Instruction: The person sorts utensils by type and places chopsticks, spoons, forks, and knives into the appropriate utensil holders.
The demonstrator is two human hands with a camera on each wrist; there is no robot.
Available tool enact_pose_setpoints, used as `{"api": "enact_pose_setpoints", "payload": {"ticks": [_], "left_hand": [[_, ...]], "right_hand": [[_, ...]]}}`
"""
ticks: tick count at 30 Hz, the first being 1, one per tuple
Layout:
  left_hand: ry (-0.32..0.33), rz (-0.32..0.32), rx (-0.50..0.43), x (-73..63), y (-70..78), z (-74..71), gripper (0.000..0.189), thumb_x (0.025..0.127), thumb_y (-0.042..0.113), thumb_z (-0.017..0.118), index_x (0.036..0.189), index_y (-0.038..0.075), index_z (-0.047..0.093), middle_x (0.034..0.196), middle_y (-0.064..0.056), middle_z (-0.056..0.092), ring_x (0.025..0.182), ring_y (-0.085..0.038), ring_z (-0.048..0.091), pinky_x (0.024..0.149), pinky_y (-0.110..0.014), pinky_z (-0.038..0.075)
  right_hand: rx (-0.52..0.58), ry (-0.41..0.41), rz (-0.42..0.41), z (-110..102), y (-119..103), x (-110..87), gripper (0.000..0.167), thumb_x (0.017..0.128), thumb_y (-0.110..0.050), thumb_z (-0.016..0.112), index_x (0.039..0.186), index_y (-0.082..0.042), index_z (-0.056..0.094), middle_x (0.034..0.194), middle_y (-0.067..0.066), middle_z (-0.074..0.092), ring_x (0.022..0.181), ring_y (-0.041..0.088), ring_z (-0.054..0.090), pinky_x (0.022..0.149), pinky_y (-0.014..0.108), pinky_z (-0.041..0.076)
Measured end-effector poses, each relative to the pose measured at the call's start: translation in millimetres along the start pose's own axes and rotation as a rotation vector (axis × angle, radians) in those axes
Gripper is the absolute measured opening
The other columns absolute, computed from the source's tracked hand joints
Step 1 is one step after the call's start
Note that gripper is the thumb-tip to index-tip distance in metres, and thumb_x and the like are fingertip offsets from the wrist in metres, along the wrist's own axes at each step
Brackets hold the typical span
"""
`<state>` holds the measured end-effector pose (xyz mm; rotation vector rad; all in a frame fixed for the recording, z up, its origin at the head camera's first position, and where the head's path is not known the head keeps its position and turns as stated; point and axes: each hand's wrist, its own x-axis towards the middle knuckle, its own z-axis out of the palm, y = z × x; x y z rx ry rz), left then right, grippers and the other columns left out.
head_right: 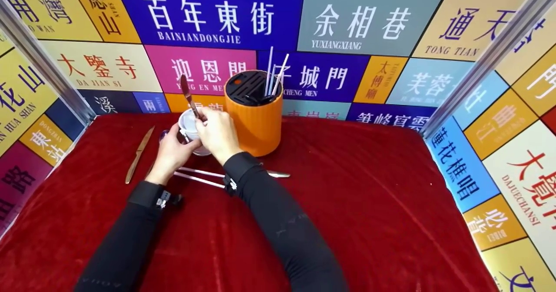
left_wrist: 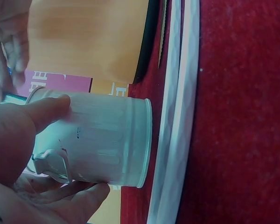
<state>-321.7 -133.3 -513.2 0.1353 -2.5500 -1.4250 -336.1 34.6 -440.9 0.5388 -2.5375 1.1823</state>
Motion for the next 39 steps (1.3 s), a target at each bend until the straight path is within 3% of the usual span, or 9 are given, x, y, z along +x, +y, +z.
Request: {"api": "enact_pose_setpoints", "payload": {"ticks": [8,13,21,29,39], "left_hand": [[-0.001,-0.014,-0.001,-1.3,0.2,2.0,0.09,0.088,0.038,0.09,0.162,0.006,0.049,0.153,-0.021,0.066,0.139,-0.039,0.064,0.122,-0.052,0.05],[0.002,-0.015,-0.004,-2.1,0.5,2.7,0.09,0.089,0.038,0.091,0.162,0.007,0.049,0.153,-0.021,0.066,0.14,-0.038,0.064,0.122,-0.052,0.05],[0.001,-0.026,0.01,-0.7,1.1,1.4,0.089,0.09,0.034,0.088,0.164,0.007,0.047,0.154,-0.021,0.065,0.141,-0.039,0.063,0.123,-0.051,0.049],[0.007,-0.016,0.022,-0.9,2.3,-1.1,0.089,0.091,0.036,0.088,0.164,0.007,0.047,0.154,-0.022,0.065,0.141,-0.04,0.063,0.123,-0.052,0.049],[-0.004,-0.019,0.032,-1.0,1.9,0.2,0.088,0.092,0.035,0.084,0.166,0.006,0.045,0.16,-0.023,0.061,0.145,-0.041,0.061,0.125,-0.053,0.048]], "right_hand": [[-0.05,-0.018,0.016,8,15,-4.5,0.02,0.105,-0.028,0.075,0.114,-0.015,0.087,0.108,0.004,0.084,0.099,0.023,0.077,0.088,0.039,0.061],[-0.018,-0.013,0.033,11,17,-4.7,0.018,0.103,-0.025,0.077,0.111,-0.014,0.087,0.106,0.004,0.083,0.097,0.022,0.076,0.088,0.038,0.06],[0.012,-0.016,0.075,17,16,-1.7,0.026,0.101,-0.022,0.077,0.126,-0.016,0.082,0.106,0.002,0.086,0.098,0.02,0.08,0.086,0.035,0.063],[-0.089,-0.062,0.057,18,14,3.7,0.017,0.101,-0.026,0.074,0.112,-0.018,0.085,0.104,-0.001,0.086,0.098,0.02,0.079,0.087,0.038,0.062],[-0.293,-0.116,0.059,19,4,11.4,0.02,0.102,-0.031,0.07,0.103,-0.021,0.087,0.106,0.005,0.085,0.099,0.032,0.079,0.085,0.046,0.061]]}}
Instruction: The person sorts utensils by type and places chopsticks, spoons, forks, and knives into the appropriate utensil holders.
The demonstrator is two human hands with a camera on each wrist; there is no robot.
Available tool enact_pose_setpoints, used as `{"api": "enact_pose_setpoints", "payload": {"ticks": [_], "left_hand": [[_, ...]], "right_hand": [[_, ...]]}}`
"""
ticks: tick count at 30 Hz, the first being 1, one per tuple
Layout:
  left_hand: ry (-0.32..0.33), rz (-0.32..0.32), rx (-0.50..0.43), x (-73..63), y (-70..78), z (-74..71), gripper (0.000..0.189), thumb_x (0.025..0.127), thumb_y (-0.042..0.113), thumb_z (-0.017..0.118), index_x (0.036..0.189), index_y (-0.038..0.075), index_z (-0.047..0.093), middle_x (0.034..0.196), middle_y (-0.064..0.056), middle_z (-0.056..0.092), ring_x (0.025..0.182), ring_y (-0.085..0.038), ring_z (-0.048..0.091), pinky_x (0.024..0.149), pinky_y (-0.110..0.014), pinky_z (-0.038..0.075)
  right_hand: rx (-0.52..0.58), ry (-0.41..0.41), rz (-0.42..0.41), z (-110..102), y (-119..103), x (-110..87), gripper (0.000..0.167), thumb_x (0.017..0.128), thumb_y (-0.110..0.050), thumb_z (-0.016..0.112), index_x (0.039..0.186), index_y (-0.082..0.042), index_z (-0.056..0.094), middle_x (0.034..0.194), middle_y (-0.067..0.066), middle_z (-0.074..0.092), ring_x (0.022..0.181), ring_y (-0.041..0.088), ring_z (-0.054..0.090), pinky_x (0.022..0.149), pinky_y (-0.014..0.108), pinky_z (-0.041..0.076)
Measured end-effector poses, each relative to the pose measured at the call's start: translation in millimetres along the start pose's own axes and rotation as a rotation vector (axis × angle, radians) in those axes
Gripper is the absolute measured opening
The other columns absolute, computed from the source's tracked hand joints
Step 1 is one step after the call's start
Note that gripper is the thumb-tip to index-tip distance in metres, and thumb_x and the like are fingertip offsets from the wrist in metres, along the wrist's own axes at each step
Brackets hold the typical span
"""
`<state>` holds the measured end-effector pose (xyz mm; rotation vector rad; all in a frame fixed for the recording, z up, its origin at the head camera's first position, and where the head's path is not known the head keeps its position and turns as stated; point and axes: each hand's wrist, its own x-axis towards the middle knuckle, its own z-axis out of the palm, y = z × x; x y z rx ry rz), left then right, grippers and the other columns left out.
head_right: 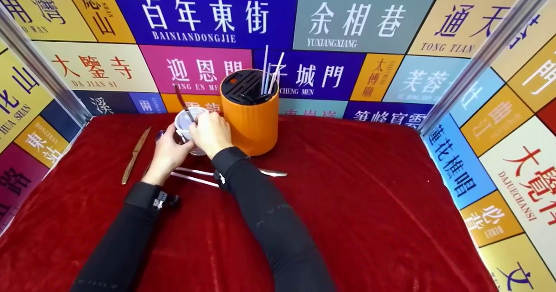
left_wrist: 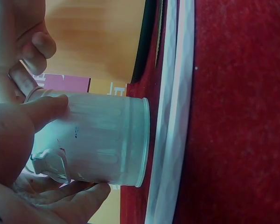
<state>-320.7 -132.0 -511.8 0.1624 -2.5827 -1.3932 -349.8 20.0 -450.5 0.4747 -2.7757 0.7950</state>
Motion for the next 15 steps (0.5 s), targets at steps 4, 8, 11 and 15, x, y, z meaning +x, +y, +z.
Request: {"api": "enact_pose_setpoints", "payload": {"ticks": [4,8,11,15], "left_hand": [[0.003,0.0,-0.006,0.9,-0.7,-0.6,0.088,0.092,0.035,0.084,0.166,0.006,0.045,0.159,-0.023,0.061,0.145,-0.041,0.061,0.125,-0.053,0.048],[-0.002,-0.001,-0.004,1.6,-1.0,0.9,0.089,0.091,0.035,0.085,0.166,0.006,0.045,0.159,-0.023,0.061,0.145,-0.042,0.061,0.125,-0.053,0.048],[0.0,0.008,-0.007,1.3,-1.7,1.7,0.088,0.091,0.033,0.084,0.165,0.005,0.046,0.158,-0.023,0.062,0.144,-0.041,0.062,0.125,-0.053,0.048],[0.012,0.022,-0.012,0.5,-2.1,0.9,0.085,0.092,0.032,0.084,0.164,0.005,0.048,0.154,-0.024,0.065,0.142,-0.041,0.064,0.123,-0.052,0.05]], "right_hand": [[-0.016,0.005,0.035,1.5,-3.9,-1.2,0.021,0.104,-0.033,0.069,0.107,-0.023,0.087,0.11,0.009,0.084,0.1,0.033,0.079,0.085,0.05,0.062],[-0.021,0.031,0.066,3.2,-4.8,-2.9,0.02,0.105,-0.034,0.07,0.109,-0.023,0.087,0.111,0.011,0.084,0.099,0.035,0.08,0.084,0.051,0.063],[-0.007,0.049,0.057,4.4,-4.4,-4.9,0.02,0.106,-0.032,0.07,0.109,-0.022,0.086,0.11,0.01,0.085,0.099,0.036,0.08,0.084,0.051,0.063],[0.061,0.069,0.01,4.3,-1.5,-10.1,0.021,0.105,-0.027,0.068,0.111,-0.019,0.086,0.111,0.007,0.085,0.101,0.033,0.081,0.087,0.05,0.064]]}}
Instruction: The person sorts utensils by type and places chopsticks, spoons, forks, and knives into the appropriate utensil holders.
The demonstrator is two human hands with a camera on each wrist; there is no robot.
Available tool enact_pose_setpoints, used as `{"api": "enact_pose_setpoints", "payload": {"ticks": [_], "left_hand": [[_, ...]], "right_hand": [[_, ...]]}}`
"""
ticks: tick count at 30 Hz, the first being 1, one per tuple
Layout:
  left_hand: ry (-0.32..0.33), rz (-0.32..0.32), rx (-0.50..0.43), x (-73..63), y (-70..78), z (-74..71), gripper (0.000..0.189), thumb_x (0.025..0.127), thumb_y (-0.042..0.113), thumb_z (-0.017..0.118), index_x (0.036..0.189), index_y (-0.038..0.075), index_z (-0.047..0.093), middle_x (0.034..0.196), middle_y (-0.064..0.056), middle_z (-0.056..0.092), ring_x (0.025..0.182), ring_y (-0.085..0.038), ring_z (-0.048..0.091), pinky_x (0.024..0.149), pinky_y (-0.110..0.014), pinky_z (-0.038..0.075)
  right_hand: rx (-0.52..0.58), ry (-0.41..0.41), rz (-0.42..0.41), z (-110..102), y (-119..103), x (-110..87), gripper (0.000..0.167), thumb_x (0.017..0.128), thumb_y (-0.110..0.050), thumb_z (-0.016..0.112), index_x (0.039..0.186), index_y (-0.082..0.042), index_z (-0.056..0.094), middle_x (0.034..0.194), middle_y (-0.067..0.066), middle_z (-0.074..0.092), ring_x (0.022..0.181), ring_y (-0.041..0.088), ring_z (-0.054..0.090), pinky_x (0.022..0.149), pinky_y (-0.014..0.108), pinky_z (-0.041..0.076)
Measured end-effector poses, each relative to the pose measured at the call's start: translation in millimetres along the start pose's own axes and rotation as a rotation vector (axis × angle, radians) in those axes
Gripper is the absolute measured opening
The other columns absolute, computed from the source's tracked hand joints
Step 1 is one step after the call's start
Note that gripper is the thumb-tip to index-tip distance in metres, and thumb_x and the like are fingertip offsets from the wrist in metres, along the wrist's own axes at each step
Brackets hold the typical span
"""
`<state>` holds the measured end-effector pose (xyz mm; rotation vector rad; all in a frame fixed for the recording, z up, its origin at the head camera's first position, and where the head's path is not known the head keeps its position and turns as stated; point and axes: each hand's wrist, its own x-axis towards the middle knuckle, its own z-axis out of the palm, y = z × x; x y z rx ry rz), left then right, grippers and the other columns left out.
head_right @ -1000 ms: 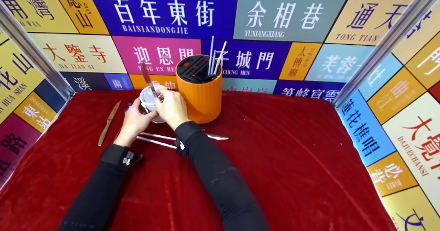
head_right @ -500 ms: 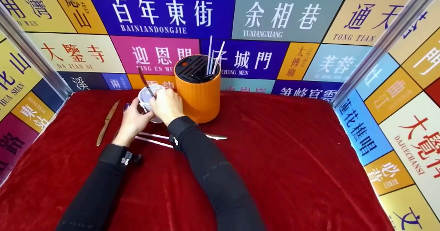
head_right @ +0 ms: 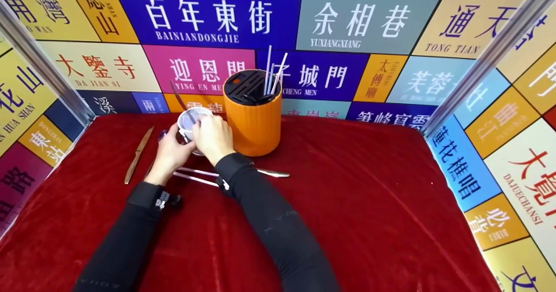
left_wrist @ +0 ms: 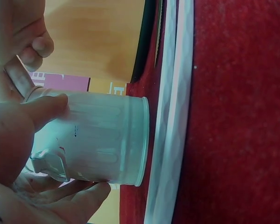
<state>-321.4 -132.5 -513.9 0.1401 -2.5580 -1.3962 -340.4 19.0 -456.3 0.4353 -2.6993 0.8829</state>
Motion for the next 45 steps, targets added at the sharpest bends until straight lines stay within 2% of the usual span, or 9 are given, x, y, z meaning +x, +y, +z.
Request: {"api": "enact_pose_setpoints", "payload": {"ticks": [8,12,14,18,22,29,37,41,45], "left_hand": [[-0.007,-0.018,-0.006,-1.7,0.2,-1.7,0.092,0.091,0.042,0.088,0.165,0.008,0.046,0.156,-0.022,0.064,0.143,-0.04,0.063,0.124,-0.052,0.049],[-0.014,-0.014,-0.007,-1.9,0.3,-1.4,0.092,0.09,0.041,0.089,0.165,0.008,0.046,0.157,-0.02,0.064,0.145,-0.039,0.061,0.126,-0.051,0.047],[-0.015,-0.012,-0.007,-1.6,0.7,-1.8,0.091,0.091,0.039,0.089,0.165,0.008,0.047,0.157,-0.02,0.063,0.146,-0.039,0.061,0.127,-0.051,0.046],[-0.015,-0.011,-0.017,-1.7,1.9,-2.1,0.089,0.091,0.038,0.089,0.163,0.007,0.048,0.155,-0.02,0.065,0.145,-0.038,0.062,0.126,-0.051,0.046],[-0.017,-0.004,-0.031,-1.9,1.4,-1.0,0.088,0.09,0.036,0.088,0.163,0.006,0.048,0.153,-0.019,0.066,0.142,-0.037,0.063,0.125,-0.05,0.048],[-0.015,-0.003,-0.029,-2.0,-0.7,-1.4,0.088,0.09,0.037,0.089,0.162,0.006,0.049,0.154,-0.018,0.065,0.142,-0.037,0.063,0.126,-0.05,0.047],[-0.014,-0.008,-0.031,-1.0,-0.6,-1.6,0.088,0.09,0.037,0.088,0.163,0.007,0.049,0.155,-0.018,0.065,0.143,-0.037,0.062,0.126,-0.05,0.047],[-0.011,-0.009,-0.032,-0.6,-1.5,-1.5,0.089,0.09,0.037,0.088,0.163,0.007,0.048,0.155,-0.019,0.065,0.143,-0.038,0.062,0.126,-0.05,0.047],[-0.016,-0.014,-0.029,-1.0,-2.2,-1.3,0.09,0.09,0.038,0.088,0.164,0.007,0.047,0.155,-0.019,0.064,0.143,-0.037,0.062,0.126,-0.05,0.047]], "right_hand": [[0.213,0.018,-0.083,-14,8,-14.4,0.022,0.105,-0.022,0.068,0.117,-0.016,0.086,0.107,0.003,0.085,0.097,0.023,0.078,0.088,0.04,0.062],[0.239,0.0,-0.088,-29,15,-22.4,0.023,0.104,-0.021,0.068,0.119,-0.015,0.085,0.115,0.004,0.085,0.103,0.024,0.079,0.095,0.038,0.062],[0.228,-0.033,-0.091,-37,19,-25.6,0.023,0.104,-0.02,0.068,0.118,-0.013,0.085,0.11,0.004,0.085,0.096,0.024,0.077,0.092,0.037,0.061],[0.141,-0.169,-0.094,-55,32,-30.6,0.023,0.105,-0.022,0.067,0.115,-0.012,0.086,0.106,0.004,0.085,0.091,0.024,0.075,0.092,0.039,0.061],[0.021,-0.266,-0.098,-73,48,-36.2,0.023,0.104,-0.025,0.068,0.111,-0.013,0.087,0.109,0.004,0.086,0.105,0.029,0.079,0.101,0.045,0.061],[-0.14,-0.39,-0.101,-85,83,-50.2,0.017,0.099,-0.025,0.074,0.095,-0.017,0.088,0.095,0.003,0.085,0.094,0.032,0.078,0.089,0.047,0.062],[-0.335,-0.58,-0.063,-89,107,-59.3,0.013,0.096,-0.027,0.081,0.089,-0.017,0.086,0.094,0.007,0.08,0.087,0.033,0.071,0.081,0.05,0.061],[-0.377,-0.635,-0.05,-86,113,-60.8,0.013,0.095,-0.026,0.083,0.089,-0.015,0.083,0.095,0.008,0.078,0.088,0.033,0.07,0.083,0.05,0.061],[-0.378,-0.626,-0.054,-82,117,-63.0,0.013,0.094,-0.022,0.082,0.083,-0.015,0.079,0.089,0.007,0.075,0.083,0.031,0.068,0.078,0.048,0.059]]}}
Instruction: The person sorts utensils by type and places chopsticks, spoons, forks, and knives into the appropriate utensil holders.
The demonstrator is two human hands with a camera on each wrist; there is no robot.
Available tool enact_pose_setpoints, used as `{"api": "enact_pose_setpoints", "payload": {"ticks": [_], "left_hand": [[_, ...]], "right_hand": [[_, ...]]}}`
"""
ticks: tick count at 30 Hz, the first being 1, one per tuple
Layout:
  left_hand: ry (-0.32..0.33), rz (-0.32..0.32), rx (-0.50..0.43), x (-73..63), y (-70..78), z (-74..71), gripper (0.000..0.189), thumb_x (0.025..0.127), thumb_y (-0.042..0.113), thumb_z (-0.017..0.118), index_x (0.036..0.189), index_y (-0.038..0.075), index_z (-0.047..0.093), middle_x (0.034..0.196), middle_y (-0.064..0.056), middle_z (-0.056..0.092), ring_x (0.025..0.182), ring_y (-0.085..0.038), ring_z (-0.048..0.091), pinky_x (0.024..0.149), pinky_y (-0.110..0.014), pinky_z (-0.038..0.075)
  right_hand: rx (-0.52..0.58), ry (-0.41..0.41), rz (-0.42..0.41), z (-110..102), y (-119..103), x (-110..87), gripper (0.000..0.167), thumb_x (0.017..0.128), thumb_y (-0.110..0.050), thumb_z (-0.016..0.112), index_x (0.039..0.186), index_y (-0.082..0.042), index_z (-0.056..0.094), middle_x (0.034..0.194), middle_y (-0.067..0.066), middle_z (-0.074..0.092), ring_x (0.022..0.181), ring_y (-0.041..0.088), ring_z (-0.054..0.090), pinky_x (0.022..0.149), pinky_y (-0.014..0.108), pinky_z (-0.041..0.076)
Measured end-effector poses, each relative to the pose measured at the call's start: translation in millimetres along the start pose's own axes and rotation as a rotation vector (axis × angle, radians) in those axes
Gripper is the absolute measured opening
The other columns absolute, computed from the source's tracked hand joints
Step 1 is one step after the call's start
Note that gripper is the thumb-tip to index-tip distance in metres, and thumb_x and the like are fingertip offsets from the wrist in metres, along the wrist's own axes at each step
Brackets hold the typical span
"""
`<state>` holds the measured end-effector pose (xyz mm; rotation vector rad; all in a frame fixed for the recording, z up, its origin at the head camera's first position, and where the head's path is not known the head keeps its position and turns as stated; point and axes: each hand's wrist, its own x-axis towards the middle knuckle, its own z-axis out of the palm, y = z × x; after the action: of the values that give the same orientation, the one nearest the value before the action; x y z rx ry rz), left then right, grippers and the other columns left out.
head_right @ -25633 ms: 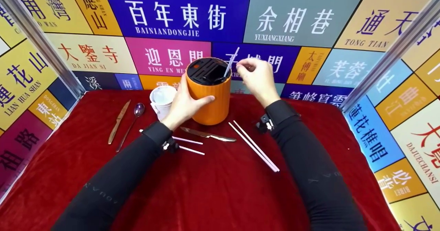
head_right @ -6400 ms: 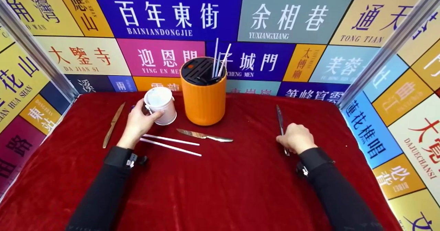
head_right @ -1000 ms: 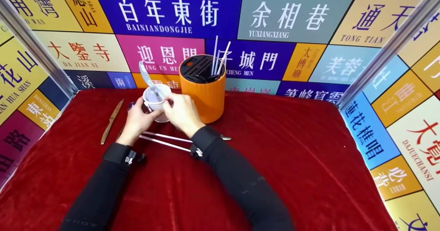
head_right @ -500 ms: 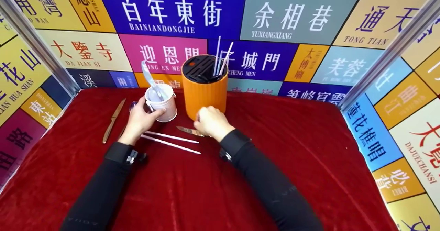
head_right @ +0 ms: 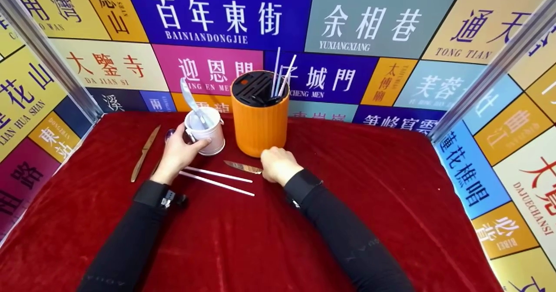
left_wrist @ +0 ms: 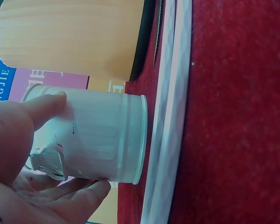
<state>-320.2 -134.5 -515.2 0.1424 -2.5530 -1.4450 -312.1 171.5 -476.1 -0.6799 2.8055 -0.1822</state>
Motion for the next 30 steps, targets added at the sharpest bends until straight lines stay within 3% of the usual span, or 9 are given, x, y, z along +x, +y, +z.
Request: {"api": "enact_pose_setpoints", "payload": {"ticks": [6,13,22,30], "left_hand": [[-0.006,-0.001,-0.008,0.1,0.7,1.1,0.091,0.09,0.038,0.088,0.164,0.007,0.046,0.156,-0.019,0.064,0.143,-0.038,0.062,0.126,-0.05,0.047],[-0.004,-0.002,-0.007,-0.4,1.6,0.6,0.089,0.09,0.038,0.088,0.163,0.007,0.048,0.154,-0.019,0.065,0.142,-0.037,0.063,0.126,-0.049,0.047],[0.0,-0.009,-0.004,-1.9,-0.2,0.9,0.089,0.09,0.037,0.088,0.163,0.007,0.047,0.154,-0.019,0.065,0.142,-0.037,0.063,0.126,-0.049,0.047],[0.0,-0.008,-0.007,-1.0,1.6,-0.3,0.09,0.09,0.038,0.088,0.164,0.008,0.046,0.156,-0.019,0.064,0.144,-0.037,0.062,0.127,-0.049,0.046]], "right_hand": [[-0.005,0.025,-0.019,5,1,0.5,0.017,0.09,-0.017,0.079,0.074,-0.015,0.072,0.081,0.006,0.07,0.077,0.03,0.065,0.073,0.045,0.055],[0.037,-0.008,0.018,4,0,0.9,0.016,0.087,-0.021,0.083,0.081,-0.015,0.07,0.084,0.004,0.069,0.079,0.027,0.065,0.075,0.04,0.054],[0.024,-0.021,-0.01,6,-1,1.7,0.014,0.091,-0.024,0.083,0.083,-0.015,0.076,0.089,0.006,0.071,0.082,0.029,0.065,0.079,0.042,0.056],[0.082,0.085,-0.088,-8,-8,1.3,0.01,0.095,-0.023,0.081,0.095,-0.013,0.083,0.093,0.006,0.079,0.084,0.029,0.071,0.082,0.046,0.061]]}}
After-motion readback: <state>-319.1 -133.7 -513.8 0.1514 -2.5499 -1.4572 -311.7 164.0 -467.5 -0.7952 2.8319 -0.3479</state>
